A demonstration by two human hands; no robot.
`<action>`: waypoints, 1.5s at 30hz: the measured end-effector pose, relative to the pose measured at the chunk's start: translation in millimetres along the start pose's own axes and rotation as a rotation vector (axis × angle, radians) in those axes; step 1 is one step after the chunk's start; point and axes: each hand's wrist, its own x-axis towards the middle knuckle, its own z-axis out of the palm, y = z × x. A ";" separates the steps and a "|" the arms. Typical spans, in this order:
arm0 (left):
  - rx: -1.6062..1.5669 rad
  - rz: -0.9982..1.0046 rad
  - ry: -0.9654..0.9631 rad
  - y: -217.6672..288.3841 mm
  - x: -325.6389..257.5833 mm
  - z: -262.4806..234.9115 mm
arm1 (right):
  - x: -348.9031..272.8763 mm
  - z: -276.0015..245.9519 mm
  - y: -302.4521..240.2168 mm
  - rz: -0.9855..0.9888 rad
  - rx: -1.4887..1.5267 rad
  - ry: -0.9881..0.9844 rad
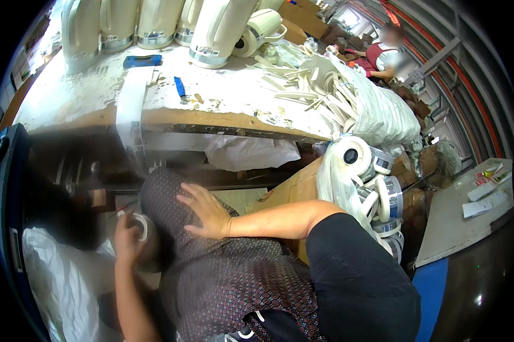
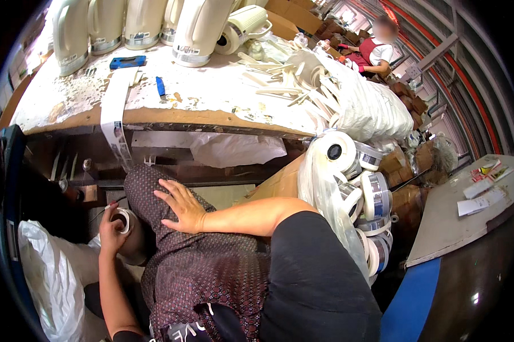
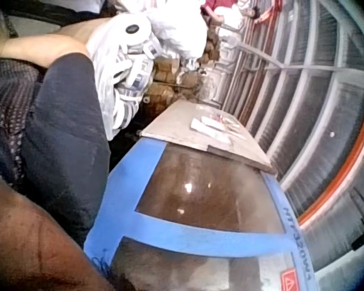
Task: The person assembles white electric kettles by attaching handles and applying labels to the bodies. They pick up kettle bodies from a pile, attach handles, apply stickers, and place the finished units on a table.
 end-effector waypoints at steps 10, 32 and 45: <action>0.090 0.077 0.031 -3.1 -1.9 5.0 | -1.4 0.8 4.2 0.012 0.017 -0.017; 0.040 0.133 -0.082 -7.2 -3.5 2.4 | 1.0 -0.5 7.0 -0.003 0.008 -0.023; 0.105 0.165 -0.146 -12.3 -5.6 6.9 | -0.5 -1.4 8.6 -0.023 -0.011 -0.008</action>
